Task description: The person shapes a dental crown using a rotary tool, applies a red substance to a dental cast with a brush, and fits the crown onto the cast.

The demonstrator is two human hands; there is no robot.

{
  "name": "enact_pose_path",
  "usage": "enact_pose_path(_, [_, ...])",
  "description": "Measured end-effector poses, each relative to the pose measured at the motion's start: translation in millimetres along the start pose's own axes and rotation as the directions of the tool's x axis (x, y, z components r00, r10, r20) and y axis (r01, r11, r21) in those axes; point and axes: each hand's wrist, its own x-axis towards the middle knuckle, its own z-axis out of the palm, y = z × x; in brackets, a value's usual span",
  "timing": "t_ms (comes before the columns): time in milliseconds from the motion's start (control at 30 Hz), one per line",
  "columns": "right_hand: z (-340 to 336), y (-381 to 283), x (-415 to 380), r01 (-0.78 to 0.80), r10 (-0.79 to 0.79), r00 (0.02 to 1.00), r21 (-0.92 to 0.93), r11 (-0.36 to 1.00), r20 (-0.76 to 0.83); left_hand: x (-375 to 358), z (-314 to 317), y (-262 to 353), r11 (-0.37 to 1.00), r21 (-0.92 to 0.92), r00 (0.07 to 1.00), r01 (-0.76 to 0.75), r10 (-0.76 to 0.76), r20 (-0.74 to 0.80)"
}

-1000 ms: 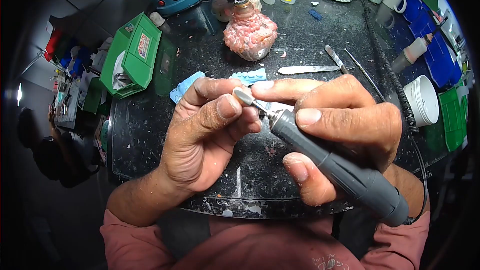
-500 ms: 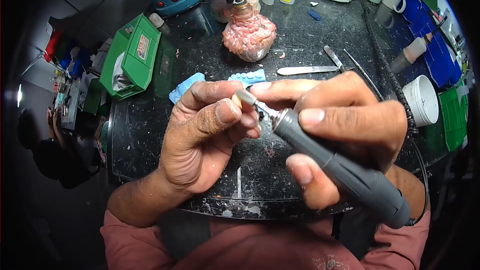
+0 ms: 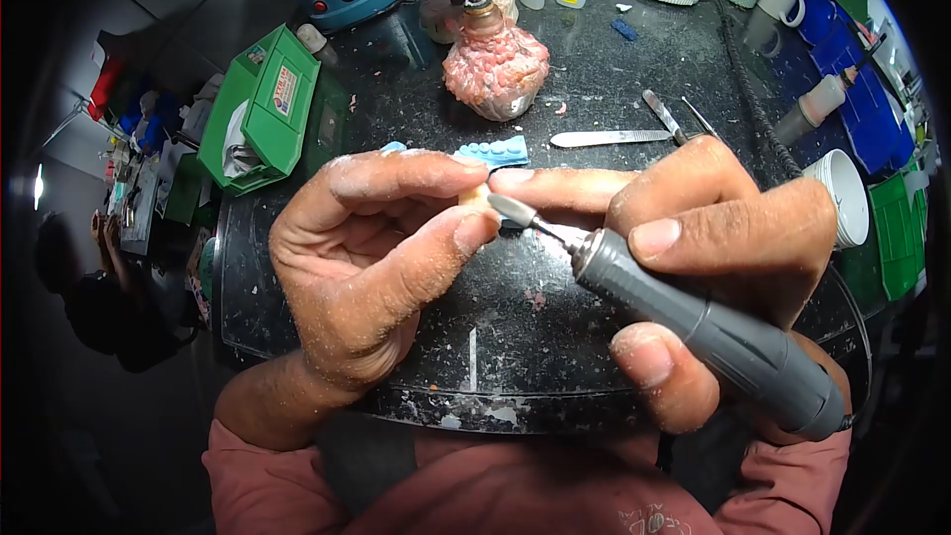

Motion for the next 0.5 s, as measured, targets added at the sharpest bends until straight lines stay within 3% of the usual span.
enact_pose_path(67, [-2.0,2.0,3.4,0.065,-0.065,0.994,-0.001,0.998,0.087,-2.5,-2.6,-0.2,0.975,0.208,0.996,-0.074,0.061,0.071])
enact_pose_path(100, [-4.7,1.7,5.4,0.065,-0.064,0.994,-0.001,0.998,0.086,-2.5,-3.1,-0.3,0.975,0.208,0.996,-0.073,0.06,0.07])
enact_pose_path(167, [-11.5,-1.3,8.3,0.218,-0.138,0.926,-0.2,0.955,0.352,-2.3,-3.7,-0.7,0.97,0.219,0.993,-0.102,0.084,0.088])
enact_pose_path(400, [-8.5,1.0,4.7,0.194,-0.138,0.94,-0.155,0.969,0.311,-2.1,-3.3,1.7,0.976,0.215,0.996,-0.045,0.028,0.083])
enact_pose_path(500, [-13.6,-1.1,9.0,0.193,-0.11,0.927,-0.207,0.959,0.358,-0.8,0.3,1.3,0.994,0.097,0.998,-0.047,0.042,0.048])
